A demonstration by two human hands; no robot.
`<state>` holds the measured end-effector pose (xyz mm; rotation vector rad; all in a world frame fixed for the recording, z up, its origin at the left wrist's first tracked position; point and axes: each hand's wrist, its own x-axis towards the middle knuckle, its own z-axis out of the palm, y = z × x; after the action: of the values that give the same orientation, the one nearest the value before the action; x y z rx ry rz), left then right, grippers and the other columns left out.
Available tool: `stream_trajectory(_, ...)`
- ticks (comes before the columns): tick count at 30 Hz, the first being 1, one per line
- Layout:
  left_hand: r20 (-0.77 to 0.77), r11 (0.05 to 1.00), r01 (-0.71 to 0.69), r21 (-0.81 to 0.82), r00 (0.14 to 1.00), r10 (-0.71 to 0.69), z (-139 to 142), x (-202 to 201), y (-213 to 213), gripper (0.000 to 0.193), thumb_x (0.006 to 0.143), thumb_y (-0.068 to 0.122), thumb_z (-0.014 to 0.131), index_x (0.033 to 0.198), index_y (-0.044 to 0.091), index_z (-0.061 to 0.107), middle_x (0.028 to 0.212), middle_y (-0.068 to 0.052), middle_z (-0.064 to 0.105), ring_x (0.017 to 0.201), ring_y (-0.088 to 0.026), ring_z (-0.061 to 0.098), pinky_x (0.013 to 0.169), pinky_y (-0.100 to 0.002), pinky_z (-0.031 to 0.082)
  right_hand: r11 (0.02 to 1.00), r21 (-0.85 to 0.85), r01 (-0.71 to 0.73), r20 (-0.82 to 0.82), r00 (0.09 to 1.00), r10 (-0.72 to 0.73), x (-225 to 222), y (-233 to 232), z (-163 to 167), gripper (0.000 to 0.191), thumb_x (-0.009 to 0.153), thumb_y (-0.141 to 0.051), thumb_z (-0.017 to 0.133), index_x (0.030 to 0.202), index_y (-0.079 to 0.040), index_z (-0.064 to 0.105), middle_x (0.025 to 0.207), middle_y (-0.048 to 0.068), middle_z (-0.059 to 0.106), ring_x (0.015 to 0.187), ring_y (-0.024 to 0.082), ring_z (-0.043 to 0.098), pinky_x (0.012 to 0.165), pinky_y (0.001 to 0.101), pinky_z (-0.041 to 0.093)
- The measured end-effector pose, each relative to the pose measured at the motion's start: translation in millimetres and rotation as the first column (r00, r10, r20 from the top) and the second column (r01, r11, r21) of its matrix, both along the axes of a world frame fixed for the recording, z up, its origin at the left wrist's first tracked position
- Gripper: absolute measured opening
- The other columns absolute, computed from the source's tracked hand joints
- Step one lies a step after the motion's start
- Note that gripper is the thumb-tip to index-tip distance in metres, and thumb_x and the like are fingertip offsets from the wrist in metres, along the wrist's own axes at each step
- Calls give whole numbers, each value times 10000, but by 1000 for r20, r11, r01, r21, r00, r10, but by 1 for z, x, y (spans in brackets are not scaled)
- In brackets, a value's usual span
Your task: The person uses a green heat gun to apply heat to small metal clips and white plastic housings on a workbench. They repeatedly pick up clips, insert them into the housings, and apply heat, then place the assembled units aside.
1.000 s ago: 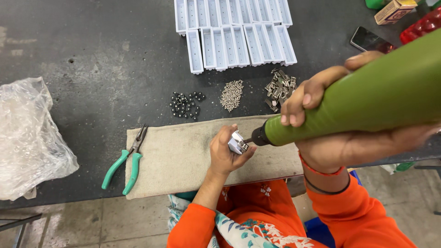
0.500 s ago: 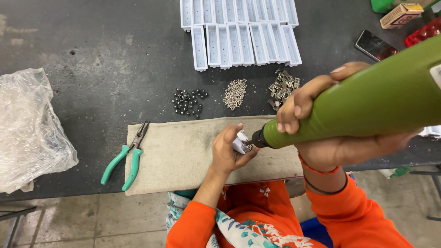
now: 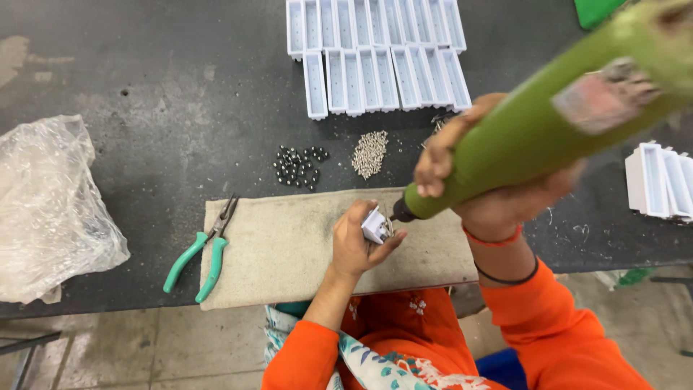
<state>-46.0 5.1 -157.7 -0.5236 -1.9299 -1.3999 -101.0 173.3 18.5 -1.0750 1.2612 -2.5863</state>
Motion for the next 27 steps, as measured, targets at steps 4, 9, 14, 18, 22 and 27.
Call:
stream_trajectory(4,22,1000,26,8,999,-26,-4,-2,2,654,851,385,876,1261,46,496,898,-104,634,716,-239,661,637,-360,533,987,-52,153,-125,979,-158,4,18,10,840,968,-744,436,1372,-10,501,986,249,679,741,297,694,666,423,604)
stream_trajectory(9,17,999,28,23,999,-28,-8,-2,-1,639,842,359,891,1249,36,519,890,-123,623,710,-272,644,646,-384,529,843,139,520,-229,845,-484,17,32,-21,719,1014,-602,523,1432,-20,454,1118,247,611,904,305,656,793,419,583)
stream_trajectory(14,31,998,41,-38,999,-39,4,0,-5,657,827,351,890,1265,23,527,978,-156,650,771,-333,648,686,-413,539,927,158,339,414,830,-374,37,5,-118,478,1041,-364,433,1323,14,515,1200,155,647,1075,245,631,981,401,519)
stream_trajectory(18,104,958,84,-273,993,-58,24,-5,1,700,750,401,895,1251,53,552,1010,-143,679,821,-343,682,685,-421,556,996,16,86,743,666,-69,42,-8,-184,337,933,-155,599,1242,-23,623,1107,88,659,992,208,636,837,334,546)
stream_trajectory(22,229,922,121,-367,973,-37,36,-6,4,750,719,416,905,1272,38,569,963,-149,667,803,-359,677,645,-444,540,968,-193,162,910,397,115,33,-7,-209,274,1045,-290,535,1080,-35,629,1001,82,680,924,212,646,831,354,581)
stream_trajectory(27,311,949,38,-314,948,65,26,-2,-6,642,714,292,915,1210,39,595,892,-137,681,728,-291,693,639,-375,558,927,195,320,848,420,-324,41,9,-206,241,994,-96,507,1185,-41,643,1038,76,689,928,189,632,830,325,541)
